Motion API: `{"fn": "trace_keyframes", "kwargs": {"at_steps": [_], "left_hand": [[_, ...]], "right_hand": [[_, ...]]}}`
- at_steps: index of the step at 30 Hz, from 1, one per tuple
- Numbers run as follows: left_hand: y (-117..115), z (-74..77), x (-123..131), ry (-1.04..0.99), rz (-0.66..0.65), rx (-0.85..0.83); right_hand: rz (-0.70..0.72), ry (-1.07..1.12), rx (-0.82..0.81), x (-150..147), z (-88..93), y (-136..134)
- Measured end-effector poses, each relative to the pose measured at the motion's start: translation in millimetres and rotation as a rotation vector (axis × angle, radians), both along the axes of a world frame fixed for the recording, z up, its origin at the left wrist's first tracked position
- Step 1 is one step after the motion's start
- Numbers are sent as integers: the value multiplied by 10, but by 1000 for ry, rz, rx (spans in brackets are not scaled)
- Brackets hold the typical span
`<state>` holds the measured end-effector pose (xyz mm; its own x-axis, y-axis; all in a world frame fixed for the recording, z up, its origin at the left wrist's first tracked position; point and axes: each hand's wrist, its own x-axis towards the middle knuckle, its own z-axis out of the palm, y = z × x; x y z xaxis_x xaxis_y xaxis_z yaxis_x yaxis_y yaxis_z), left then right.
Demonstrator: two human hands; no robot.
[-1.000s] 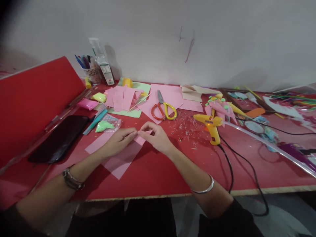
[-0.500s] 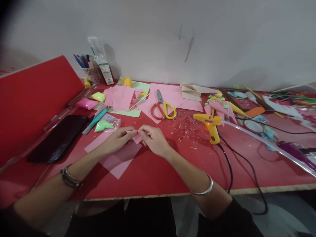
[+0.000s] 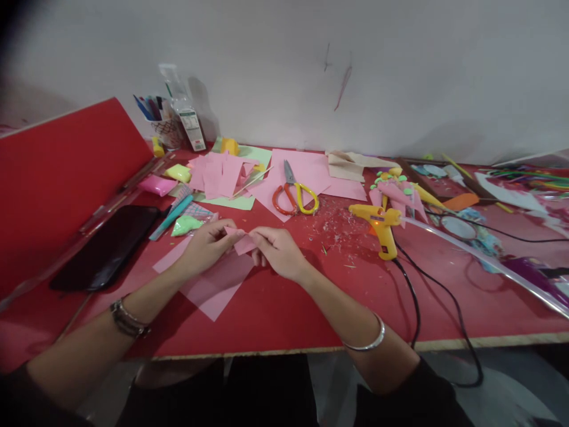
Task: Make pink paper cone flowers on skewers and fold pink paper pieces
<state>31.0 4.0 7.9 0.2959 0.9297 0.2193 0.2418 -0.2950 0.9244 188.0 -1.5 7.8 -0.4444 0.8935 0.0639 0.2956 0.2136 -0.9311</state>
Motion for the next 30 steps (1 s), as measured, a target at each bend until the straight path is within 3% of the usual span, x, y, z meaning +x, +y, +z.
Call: {"fn": "trace_keyframes", "kwargs": {"at_steps": [4,6,11,17,26,30], "left_hand": [[-1,-8,12,-28,-214,-171],[-9,-13,17,-5,-262,-183],[-15,-25,9,131,-108,-5],[-6,-31,-29,192,-49,111],[-62,-18,7,63,-104,-15],[-49,-16,-11,109,-257,-17]], "right_hand": [[-9,-52,70,-8,12,-22],[-11,-68,96,-12,23,-32],[-24,-78,106,-23,26,-30],[-57,-170,428,2,13,10],[-16,-270,444,-5,41,-30],[-36,-216,366,-17,42,-48]]}}
